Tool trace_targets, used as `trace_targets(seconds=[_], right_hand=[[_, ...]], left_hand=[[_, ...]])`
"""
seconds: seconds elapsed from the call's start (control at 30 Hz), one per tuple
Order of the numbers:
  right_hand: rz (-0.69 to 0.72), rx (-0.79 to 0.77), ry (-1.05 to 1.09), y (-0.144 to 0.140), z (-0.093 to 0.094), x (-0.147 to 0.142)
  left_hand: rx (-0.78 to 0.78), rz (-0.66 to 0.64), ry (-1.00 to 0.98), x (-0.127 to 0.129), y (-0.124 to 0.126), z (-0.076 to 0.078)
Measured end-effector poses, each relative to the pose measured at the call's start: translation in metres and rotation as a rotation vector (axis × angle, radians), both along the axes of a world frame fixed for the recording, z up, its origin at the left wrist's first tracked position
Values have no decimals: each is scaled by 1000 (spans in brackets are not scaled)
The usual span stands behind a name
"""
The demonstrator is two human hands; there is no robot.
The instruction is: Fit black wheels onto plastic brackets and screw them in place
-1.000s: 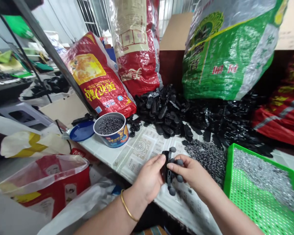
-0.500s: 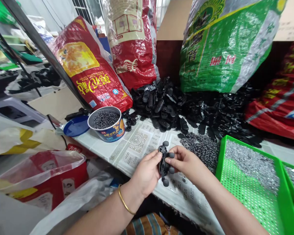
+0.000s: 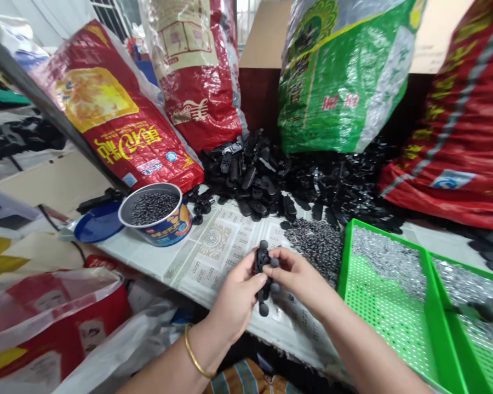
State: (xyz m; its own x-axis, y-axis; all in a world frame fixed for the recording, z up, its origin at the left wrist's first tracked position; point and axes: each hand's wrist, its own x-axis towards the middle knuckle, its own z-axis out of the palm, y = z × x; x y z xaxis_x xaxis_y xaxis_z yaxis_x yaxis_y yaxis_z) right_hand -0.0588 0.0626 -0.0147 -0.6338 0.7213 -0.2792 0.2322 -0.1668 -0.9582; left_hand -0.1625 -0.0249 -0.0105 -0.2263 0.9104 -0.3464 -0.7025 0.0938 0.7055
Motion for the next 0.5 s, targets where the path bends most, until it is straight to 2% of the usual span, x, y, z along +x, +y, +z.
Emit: trace_targets(seconds=[0.07,0.17,0.23,0.3,0.33,0.4,0.5], right_hand=[[-22,18,10,-7,-2,-1],[-51,74,-21,-12,0,-3],[43,151,-93,-2,6,1],[74,300,-264,22,18,14],[20,395,-394,40,26,24],[-224,503,-585,81,39,54],[-530,522,-837,140,50,107]], left_hand=[[-42,46,68,-2,1,-3],[-95,-19,230,-9,5,-7],[-129,-62,330,-14,6,-8],[-176,-71,332,-16,7,-9],[-208,-69,301,-16,6,-9],[-281,-61,217,-16,4,-8],[-352,-50,118,-16,2,-8]])
